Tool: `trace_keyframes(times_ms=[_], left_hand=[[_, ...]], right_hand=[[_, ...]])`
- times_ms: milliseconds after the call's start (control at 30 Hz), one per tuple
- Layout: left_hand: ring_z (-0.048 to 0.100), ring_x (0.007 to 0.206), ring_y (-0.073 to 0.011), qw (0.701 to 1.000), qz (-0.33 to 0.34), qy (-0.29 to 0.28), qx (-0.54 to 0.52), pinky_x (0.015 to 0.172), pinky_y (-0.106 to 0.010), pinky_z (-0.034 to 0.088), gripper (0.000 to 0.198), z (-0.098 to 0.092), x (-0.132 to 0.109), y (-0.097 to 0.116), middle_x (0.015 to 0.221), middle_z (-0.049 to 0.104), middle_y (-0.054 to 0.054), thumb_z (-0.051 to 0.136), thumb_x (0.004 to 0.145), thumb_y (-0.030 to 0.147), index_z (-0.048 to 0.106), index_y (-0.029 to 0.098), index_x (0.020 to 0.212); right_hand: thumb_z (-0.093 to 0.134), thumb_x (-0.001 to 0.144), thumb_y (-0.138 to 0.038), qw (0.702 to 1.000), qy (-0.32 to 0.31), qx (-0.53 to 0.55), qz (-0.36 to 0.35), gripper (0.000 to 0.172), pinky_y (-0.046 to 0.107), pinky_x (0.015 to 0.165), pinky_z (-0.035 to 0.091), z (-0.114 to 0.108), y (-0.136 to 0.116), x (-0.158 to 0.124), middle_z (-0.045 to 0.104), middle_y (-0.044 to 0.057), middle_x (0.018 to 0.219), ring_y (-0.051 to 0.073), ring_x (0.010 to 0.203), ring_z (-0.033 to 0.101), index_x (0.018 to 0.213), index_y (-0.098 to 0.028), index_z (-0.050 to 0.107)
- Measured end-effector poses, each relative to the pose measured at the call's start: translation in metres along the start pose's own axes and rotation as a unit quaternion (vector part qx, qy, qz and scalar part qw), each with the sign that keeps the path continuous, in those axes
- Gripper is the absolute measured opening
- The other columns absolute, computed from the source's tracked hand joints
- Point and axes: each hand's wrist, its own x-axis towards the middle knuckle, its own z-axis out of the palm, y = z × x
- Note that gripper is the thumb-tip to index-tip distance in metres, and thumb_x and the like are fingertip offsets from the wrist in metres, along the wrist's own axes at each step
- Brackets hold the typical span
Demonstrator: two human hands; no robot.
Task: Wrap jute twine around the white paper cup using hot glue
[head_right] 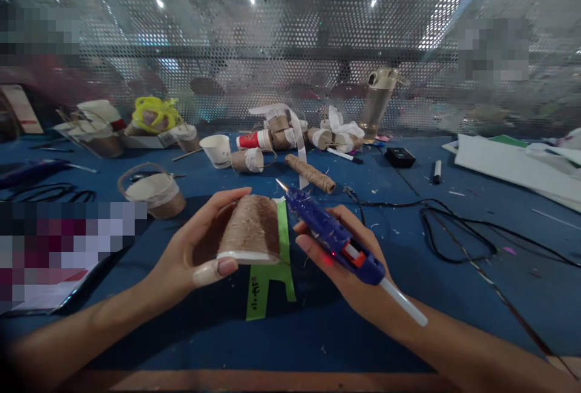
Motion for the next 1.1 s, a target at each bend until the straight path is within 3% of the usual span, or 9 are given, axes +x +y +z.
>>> trace_keyframes(times_ms=[100, 267, 400, 667, 867, 967, 1100], left_hand=[[0.059, 0.126, -0.0326, 1.0, -0.003, -0.011, -0.002, 0.094, -0.04, 0.061, 0.074, 0.003, 0.001, 0.001, 0.141, 0.051, -0.011, 0.083, 0.077, 0.038, 0.048, 0.032, 0.142], [0.057, 0.131, -0.0338, 0.999, 0.012, -0.031, -0.042, 0.101, -0.044, 0.058, 0.075, 0.004, 0.001, -0.005, 0.145, 0.052, -0.011, 0.082, 0.078, 0.036, 0.045, 0.033, 0.144], [0.056, 0.133, -0.0339, 0.998, -0.025, -0.055, -0.022, 0.111, -0.05, 0.05, 0.078, 0.002, 0.001, -0.009, 0.148, 0.05, -0.01, 0.082, 0.078, 0.038, 0.042, 0.034, 0.145], [0.054, 0.134, -0.034, 0.994, -0.024, -0.064, 0.08, 0.11, -0.052, 0.051, 0.076, -0.003, 0.005, -0.004, 0.149, 0.05, -0.005, 0.083, 0.077, 0.036, 0.046, 0.043, 0.142], [0.046, 0.143, -0.0356, 0.994, -0.017, -0.076, 0.083, 0.117, -0.055, 0.043, 0.086, -0.002, 0.003, -0.006, 0.157, 0.043, -0.007, 0.085, 0.075, 0.032, 0.042, 0.04, 0.148], [0.049, 0.141, -0.0357, 0.994, -0.034, -0.082, 0.068, 0.119, -0.056, 0.041, 0.088, 0.004, 0.002, -0.007, 0.158, 0.042, -0.009, 0.086, 0.074, 0.031, 0.04, 0.035, 0.149], [0.056, 0.133, -0.0346, 0.993, -0.029, -0.077, 0.081, 0.113, -0.053, 0.047, 0.087, 0.006, 0.003, -0.004, 0.148, 0.053, -0.012, 0.086, 0.074, 0.031, 0.039, 0.032, 0.147]], right_hand=[[0.08, 0.082, -0.029, 0.999, -0.027, 0.008, -0.021, 0.028, 0.035, 0.081, 0.061, 0.0, -0.002, 0.0, 0.075, 0.003, 0.107, 0.023, 0.096, 0.072, 0.107, -0.028, 0.068], [0.088, 0.074, -0.022, 0.994, -0.056, 0.05, -0.08, 0.051, 0.033, 0.083, 0.06, 0.005, 0.007, -0.006, 0.07, -0.001, 0.117, 0.022, 0.098, 0.07, 0.116, -0.035, 0.061], [0.081, 0.081, -0.018, 0.991, -0.075, 0.068, -0.082, 0.04, 0.031, 0.083, 0.059, 0.009, 0.01, -0.008, 0.067, 0.001, 0.121, 0.021, 0.102, 0.068, 0.114, -0.032, 0.063], [0.077, 0.084, -0.014, 0.993, -0.058, 0.047, -0.095, 0.03, 0.03, 0.085, 0.055, 0.008, 0.005, -0.006, 0.066, 0.001, 0.116, 0.019, 0.101, 0.066, 0.107, -0.028, 0.064], [0.074, 0.084, -0.013, 0.991, -0.045, 0.021, -0.121, 0.026, 0.035, 0.089, 0.054, 0.008, 0.006, -0.005, 0.066, 0.002, 0.116, 0.021, 0.102, 0.065, 0.102, -0.027, 0.062], [0.075, 0.082, -0.013, 0.988, -0.047, 0.014, -0.144, 0.026, 0.036, 0.089, 0.054, 0.009, 0.006, -0.005, 0.066, 0.003, 0.115, 0.021, 0.102, 0.066, 0.098, -0.026, 0.06], [0.077, 0.082, -0.012, 0.988, -0.056, 0.004, -0.143, 0.027, 0.036, 0.091, 0.055, 0.011, 0.0, -0.006, 0.068, 0.005, 0.118, 0.023, 0.107, 0.068, 0.096, -0.026, 0.059]])
